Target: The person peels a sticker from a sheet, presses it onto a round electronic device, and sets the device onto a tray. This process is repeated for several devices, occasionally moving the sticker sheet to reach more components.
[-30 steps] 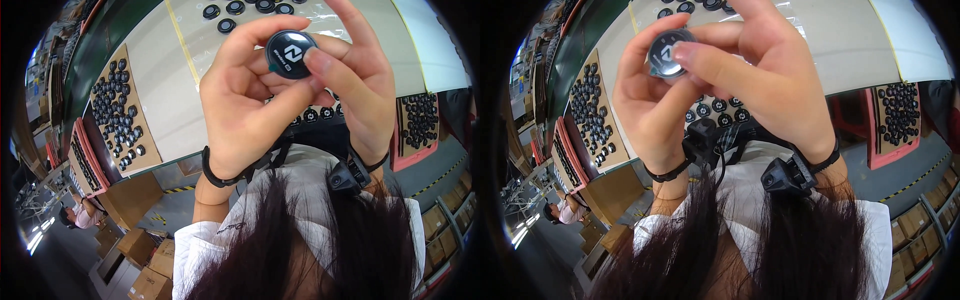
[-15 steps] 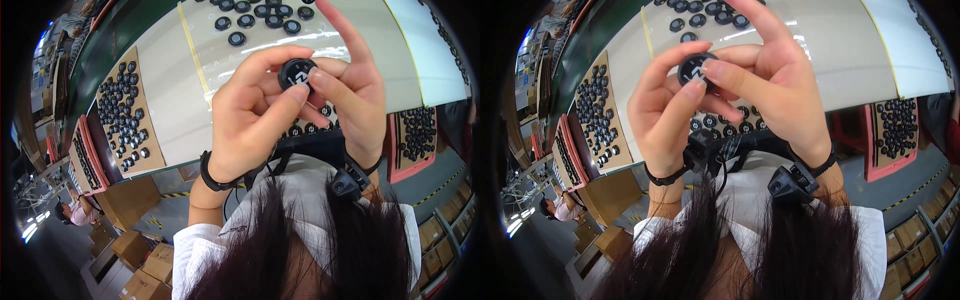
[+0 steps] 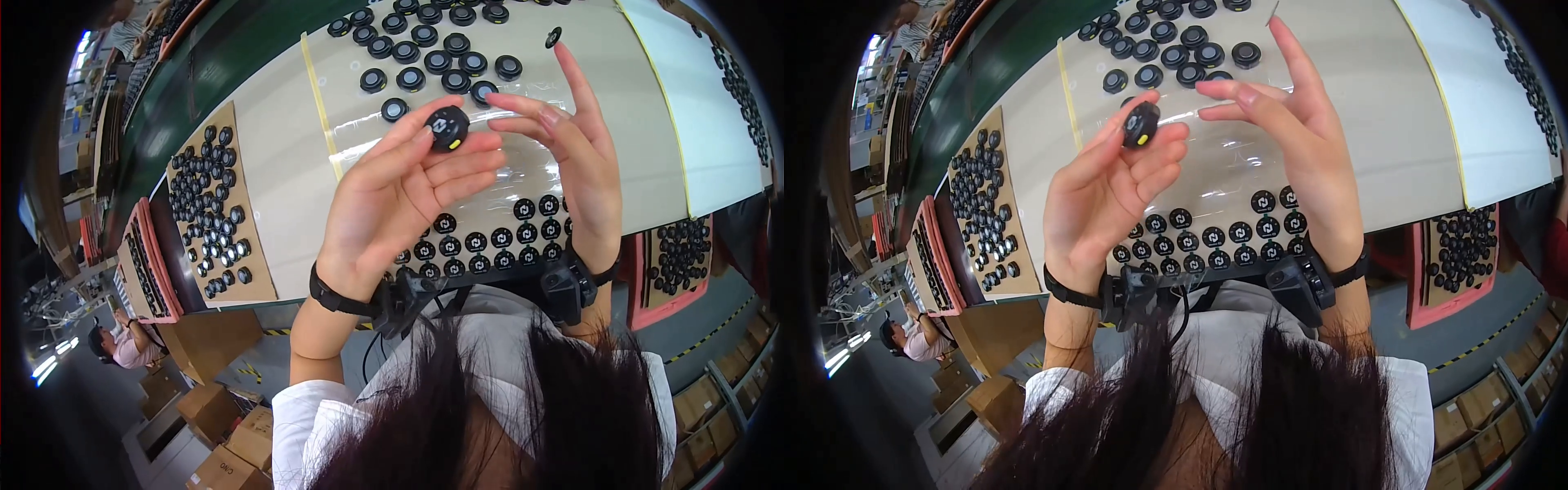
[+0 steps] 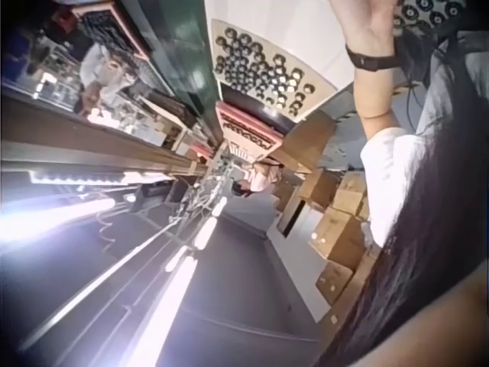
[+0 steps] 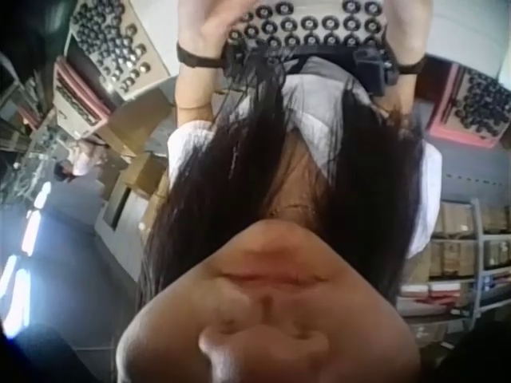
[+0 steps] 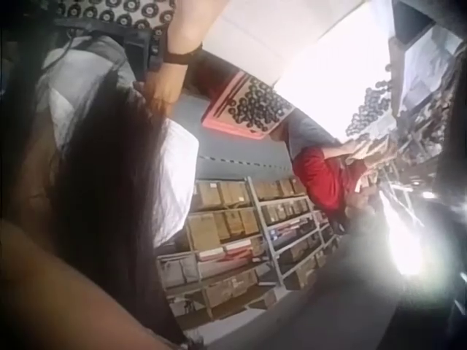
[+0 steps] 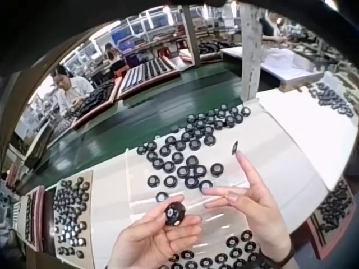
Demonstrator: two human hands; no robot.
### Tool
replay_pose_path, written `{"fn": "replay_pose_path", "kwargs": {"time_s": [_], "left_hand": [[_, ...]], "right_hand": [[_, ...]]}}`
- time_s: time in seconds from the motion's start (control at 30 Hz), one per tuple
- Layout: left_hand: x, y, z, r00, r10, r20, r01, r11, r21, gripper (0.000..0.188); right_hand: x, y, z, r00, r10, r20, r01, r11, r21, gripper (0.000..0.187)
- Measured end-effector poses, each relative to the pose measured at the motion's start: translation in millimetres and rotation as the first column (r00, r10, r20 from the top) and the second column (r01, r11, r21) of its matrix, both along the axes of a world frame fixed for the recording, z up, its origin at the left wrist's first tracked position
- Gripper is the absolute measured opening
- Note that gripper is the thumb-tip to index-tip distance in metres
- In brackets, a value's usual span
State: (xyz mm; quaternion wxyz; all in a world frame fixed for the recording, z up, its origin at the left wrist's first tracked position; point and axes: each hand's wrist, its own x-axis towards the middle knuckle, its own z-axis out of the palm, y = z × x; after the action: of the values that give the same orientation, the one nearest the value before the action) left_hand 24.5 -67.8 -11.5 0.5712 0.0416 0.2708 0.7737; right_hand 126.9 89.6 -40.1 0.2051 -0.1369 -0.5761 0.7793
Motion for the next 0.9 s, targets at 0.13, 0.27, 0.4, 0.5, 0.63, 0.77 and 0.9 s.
{"fn": "replay_pose_path", "kwargs": {"time_s": [0.13,0.27,0.4,0.5,0.63,0.77,0.9], "left_hand": [[-26,0,2,0.992,-0.044,0.115,0.034,0.996,0.085,0.045],[-78,7,-1,0.997,-0.071,-0.038,0.071,0.997,-0.007,0.035],[-184,25,-15,0.605,-0.050,-0.795,-0.370,0.866,-0.336,0.031],[-270,27,-49,-0.030,-0.513,-0.858,-0.738,0.590,-0.327,0.040],[-351,-14,-125,-0.458,-0.826,-0.328,-0.861,0.504,-0.066,0.051],[-251,29,-92,-0.641,-0.594,-0.486,-0.655,0.753,-0.057,0.051],[-133,19,-24,-0.580,-0.530,-0.619,-0.354,0.848,-0.395,0.040]], "right_hand": [[-4,6,-6,0.998,-0.064,-0.007,0.064,0.998,-0.008,0.057],[-5,11,-25,0.997,-0.078,0.015,0.078,0.997,-0.025,0.059],[-6,7,-32,0.997,-0.071,0.022,0.071,0.997,-0.032,0.062],[-9,2,-29,0.996,-0.089,-0.003,0.089,0.996,0.022,0.063],[-13,-8,-32,0.998,-0.049,0.038,0.046,0.997,0.064,0.065],[-9,1,-43,0.994,-0.101,0.050,0.098,0.994,0.042,0.053],[-7,4,-41,0.992,-0.109,0.065,0.084,0.948,0.307,0.034]]}}
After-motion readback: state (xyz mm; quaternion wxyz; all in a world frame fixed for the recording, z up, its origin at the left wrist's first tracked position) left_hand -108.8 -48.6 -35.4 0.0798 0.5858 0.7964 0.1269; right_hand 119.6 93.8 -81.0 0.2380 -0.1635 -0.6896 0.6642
